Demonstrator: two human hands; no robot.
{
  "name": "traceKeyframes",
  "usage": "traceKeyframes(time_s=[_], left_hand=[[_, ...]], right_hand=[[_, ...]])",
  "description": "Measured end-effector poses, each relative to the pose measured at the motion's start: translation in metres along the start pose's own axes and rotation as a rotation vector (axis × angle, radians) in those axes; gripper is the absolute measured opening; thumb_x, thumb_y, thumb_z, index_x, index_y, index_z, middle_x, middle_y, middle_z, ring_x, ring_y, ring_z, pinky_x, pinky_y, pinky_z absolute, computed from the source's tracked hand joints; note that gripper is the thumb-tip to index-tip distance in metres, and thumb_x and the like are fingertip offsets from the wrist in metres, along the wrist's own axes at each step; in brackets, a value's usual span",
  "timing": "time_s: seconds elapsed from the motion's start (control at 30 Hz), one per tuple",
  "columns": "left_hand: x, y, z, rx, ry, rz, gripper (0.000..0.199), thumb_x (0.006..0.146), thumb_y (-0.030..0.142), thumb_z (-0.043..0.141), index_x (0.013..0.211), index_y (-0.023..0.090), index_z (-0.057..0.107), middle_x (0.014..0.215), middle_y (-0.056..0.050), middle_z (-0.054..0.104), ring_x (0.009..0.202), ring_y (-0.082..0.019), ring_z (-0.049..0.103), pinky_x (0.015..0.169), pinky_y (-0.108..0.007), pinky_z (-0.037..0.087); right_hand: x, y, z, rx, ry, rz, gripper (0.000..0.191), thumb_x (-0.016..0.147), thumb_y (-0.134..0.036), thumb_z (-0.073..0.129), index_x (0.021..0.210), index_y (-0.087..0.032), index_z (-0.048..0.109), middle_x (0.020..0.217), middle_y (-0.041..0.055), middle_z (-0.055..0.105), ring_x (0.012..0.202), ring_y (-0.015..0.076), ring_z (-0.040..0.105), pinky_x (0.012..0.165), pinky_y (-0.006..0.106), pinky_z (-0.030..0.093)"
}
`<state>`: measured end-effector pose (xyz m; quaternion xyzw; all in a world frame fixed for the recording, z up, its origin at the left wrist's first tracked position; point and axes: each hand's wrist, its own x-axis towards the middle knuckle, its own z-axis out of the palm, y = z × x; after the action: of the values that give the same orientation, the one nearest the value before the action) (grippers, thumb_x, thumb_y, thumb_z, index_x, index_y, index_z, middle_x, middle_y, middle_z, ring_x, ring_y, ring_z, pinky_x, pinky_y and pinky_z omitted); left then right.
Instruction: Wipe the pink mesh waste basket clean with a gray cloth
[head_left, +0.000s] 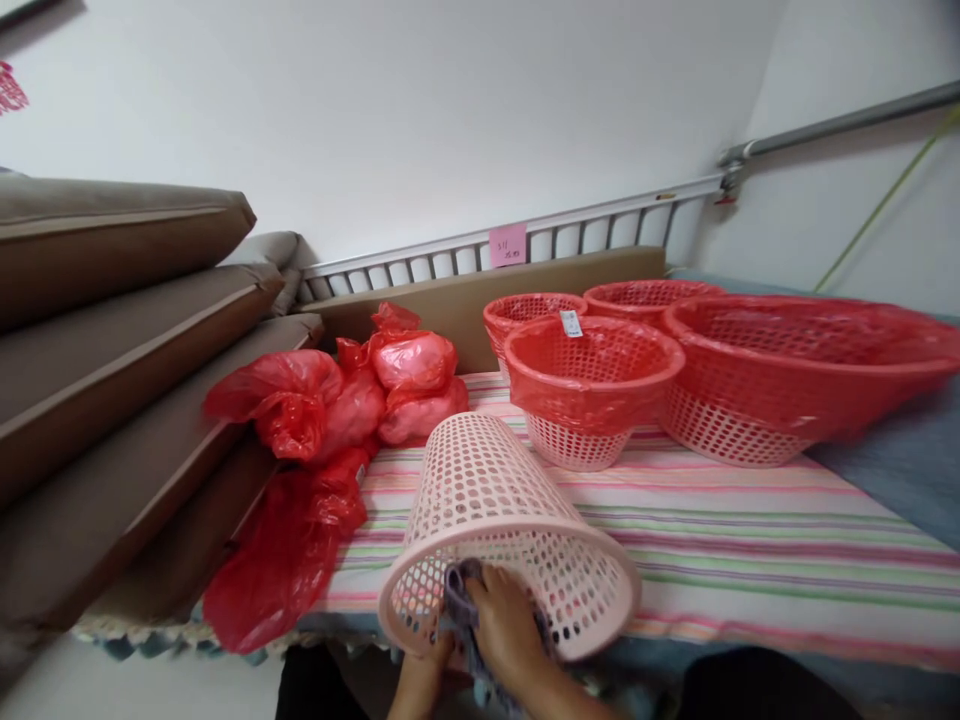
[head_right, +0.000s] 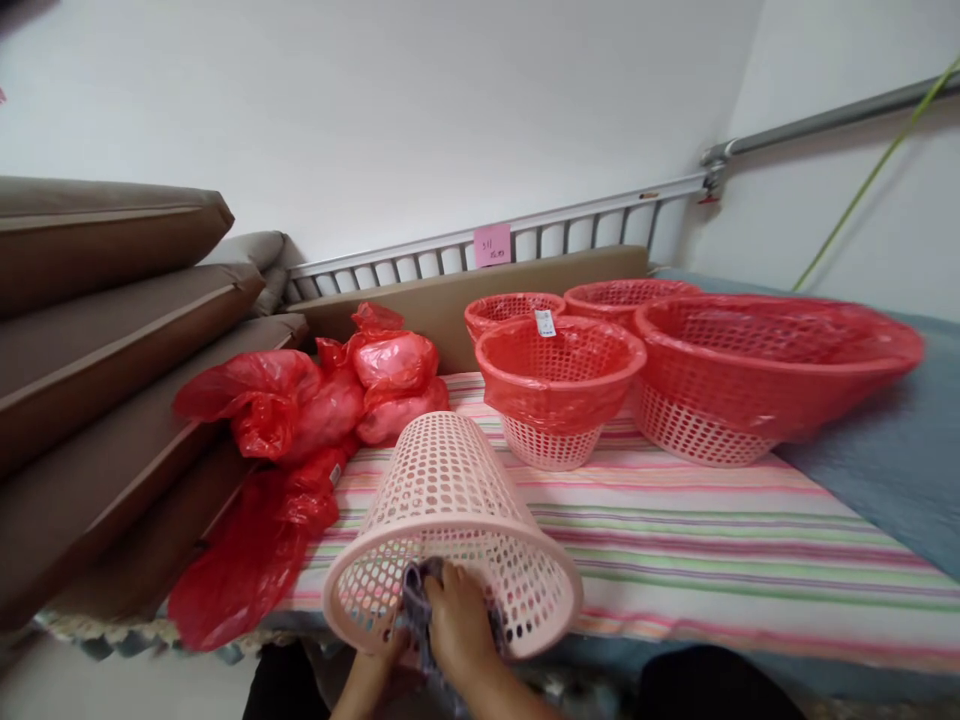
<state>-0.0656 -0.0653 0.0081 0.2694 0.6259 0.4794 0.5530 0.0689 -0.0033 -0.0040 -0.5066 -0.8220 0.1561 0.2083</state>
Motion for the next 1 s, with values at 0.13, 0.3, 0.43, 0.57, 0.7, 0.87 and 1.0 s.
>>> traceKeyframes(time_s=[0.13,0.3,0.43,0.57,0.7,0.87,1.0], left_hand=[[-0.008,0.007,0.01,0.014,0.027,-0.03,0.066,0.061,0.047,0.075,0.121,0.024,0.061,0.106,-0.012,0.07,0.1,-0.035,0.065,0.075,-0.042,0.057],[-0.014,0.018,0.011,0.023,0.013,0.026,0.074,0.055,0.043,0.079,0.124,0.022,0.06,0.116,-0.014,0.067,0.105,-0.038,0.063,0.081,-0.044,0.056],[-0.011,0.012,0.006,0.013,0.012,0.009,0.068,0.055,0.044,0.078,0.12,0.028,0.062,0.117,-0.01,0.066,0.097,-0.036,0.066,0.077,-0.044,0.056],[0.0,-0.005,0.009,-0.066,0.036,-0.052,0.075,0.06,0.038,0.076,0.13,0.022,0.053,0.099,-0.011,0.069,0.083,-0.03,0.069,0.073,-0.041,0.057],[0.011,-0.012,0.009,-0.209,0.084,-0.106,0.083,0.068,0.03,0.071,0.14,0.013,0.035,0.073,-0.004,0.064,0.059,-0.02,0.065,0.06,-0.034,0.056],[0.018,0.002,0.003,-0.29,0.115,-0.05,0.06,0.071,0.029,0.07,0.126,0.015,0.047,0.09,-0.009,0.069,0.07,-0.022,0.068,0.055,-0.031,0.054],[0.027,0.014,-0.005,-0.231,0.185,-0.023,0.03,0.073,0.028,0.068,0.095,0.012,0.058,0.076,-0.009,0.07,0.067,-0.022,0.068,0.058,-0.032,0.055]], right_hand=[[-0.035,0.002,0.004,0.001,-0.034,-0.019,0.057,0.064,-0.005,0.047,0.113,-0.027,0.064,0.126,0.008,0.057,0.115,0.0296,0.05,0.101,0.043,0.031],[-0.013,-0.002,-0.01,-0.034,-0.012,-0.046,0.049,0.069,-0.006,0.046,0.111,-0.024,0.065,0.115,0.0098,0.061,0.104,0.028,0.055,0.09,0.038,0.039],[0.034,-0.002,-0.019,-0.104,0.058,-0.02,0.037,0.081,-0.009,0.039,0.103,-0.019,0.068,0.102,0.0131,0.065,0.097,0.029,0.057,0.084,0.039,0.041],[0.09,0.006,-0.023,-0.034,0.155,0.011,0.042,0.089,-0.013,0.033,0.12,-0.019,0.06,0.121,0.0121,0.061,0.115,0.0262,0.051,0.096,0.04,0.037],[0.119,0.005,-0.028,0.044,0.217,0.036,0.047,0.087,-0.018,0.042,0.134,-0.016,0.047,0.141,0.0137,0.046,0.132,0.0268,0.037,0.108,0.045,0.026],[0.061,-0.009,-0.051,0.102,0.195,-0.079,0.055,0.077,-0.024,0.058,0.132,-0.023,0.051,0.144,0.0122,0.041,0.133,0.0309,0.035,0.109,0.049,0.026],[-0.029,0.017,-0.071,0.363,0.071,-0.143,0.03,0.087,-0.03,0.045,0.109,-0.028,0.066,0.11,0.0073,0.067,0.103,0.0222,0.061,0.091,0.035,0.047]])
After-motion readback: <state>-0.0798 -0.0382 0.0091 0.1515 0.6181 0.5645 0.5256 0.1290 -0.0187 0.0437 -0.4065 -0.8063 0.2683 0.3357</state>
